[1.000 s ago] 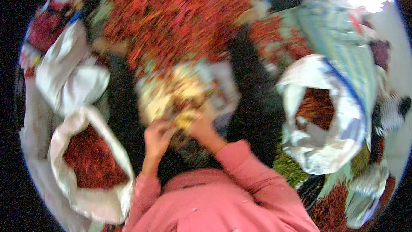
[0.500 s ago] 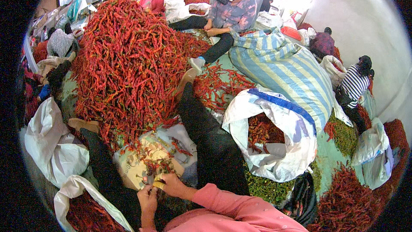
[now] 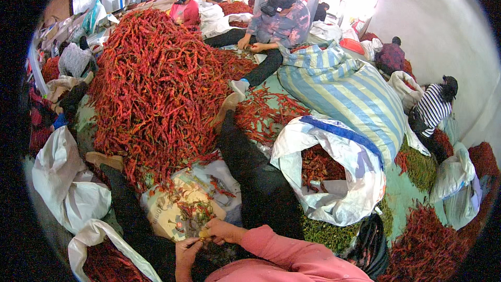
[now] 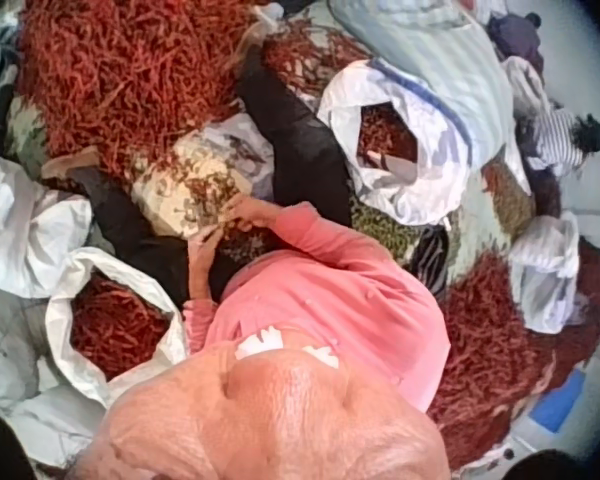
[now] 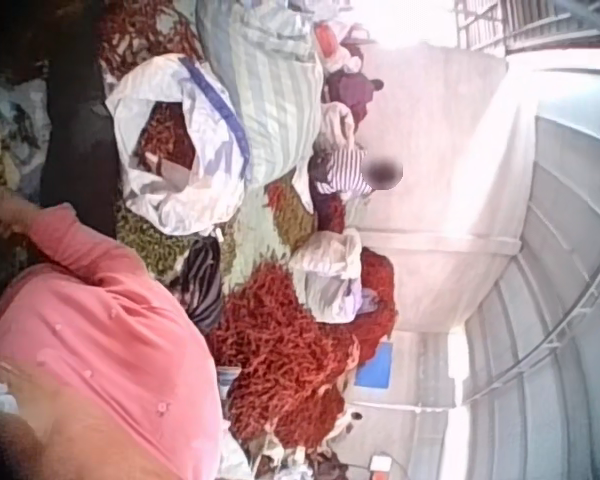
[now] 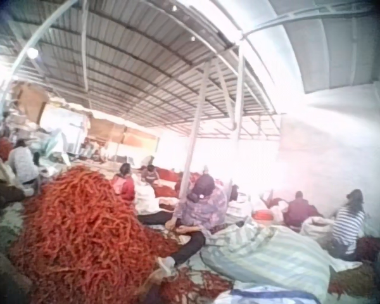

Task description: The person sits on the floor and removes stems from dried red chilies by hand, placing the de-stemmed chilies into a nearby sack. The person repeatedly picks chilies from a large pile, snaps off the stems, and drops the chilies into the sack.

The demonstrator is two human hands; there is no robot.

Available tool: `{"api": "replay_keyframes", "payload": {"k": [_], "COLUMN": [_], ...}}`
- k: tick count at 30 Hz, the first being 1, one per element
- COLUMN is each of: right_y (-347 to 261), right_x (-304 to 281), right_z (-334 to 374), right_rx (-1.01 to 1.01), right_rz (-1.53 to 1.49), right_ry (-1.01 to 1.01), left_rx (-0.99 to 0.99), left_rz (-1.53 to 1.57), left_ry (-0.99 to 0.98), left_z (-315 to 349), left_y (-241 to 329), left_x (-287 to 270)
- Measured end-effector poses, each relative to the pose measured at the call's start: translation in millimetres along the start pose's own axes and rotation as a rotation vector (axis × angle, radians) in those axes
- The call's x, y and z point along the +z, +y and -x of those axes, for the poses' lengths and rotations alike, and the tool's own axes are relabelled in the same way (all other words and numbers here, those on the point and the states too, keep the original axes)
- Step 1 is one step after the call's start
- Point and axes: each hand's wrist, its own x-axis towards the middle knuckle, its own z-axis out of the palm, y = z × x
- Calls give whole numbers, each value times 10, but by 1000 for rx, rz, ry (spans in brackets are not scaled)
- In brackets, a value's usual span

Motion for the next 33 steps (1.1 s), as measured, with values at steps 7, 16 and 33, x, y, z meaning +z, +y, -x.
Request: {"api": "replay_keyframes", "payload": {"k": [7,16,33], "right_y": [52,-58,60], "right_x": [-125,242,165], "right_z": [100,50,-102], "right_rx": [-16,-281,-248], "right_rz": [327,386,634], "right_ry": [124,225,385], "left_rx": [-112,-263,-181], "left_rz": [360,275,68], "left_ry": [152,273,657], "left_z": [29,-148,-17], "left_y": [197,-89,-8], "left_x": [25,15,-639]}}
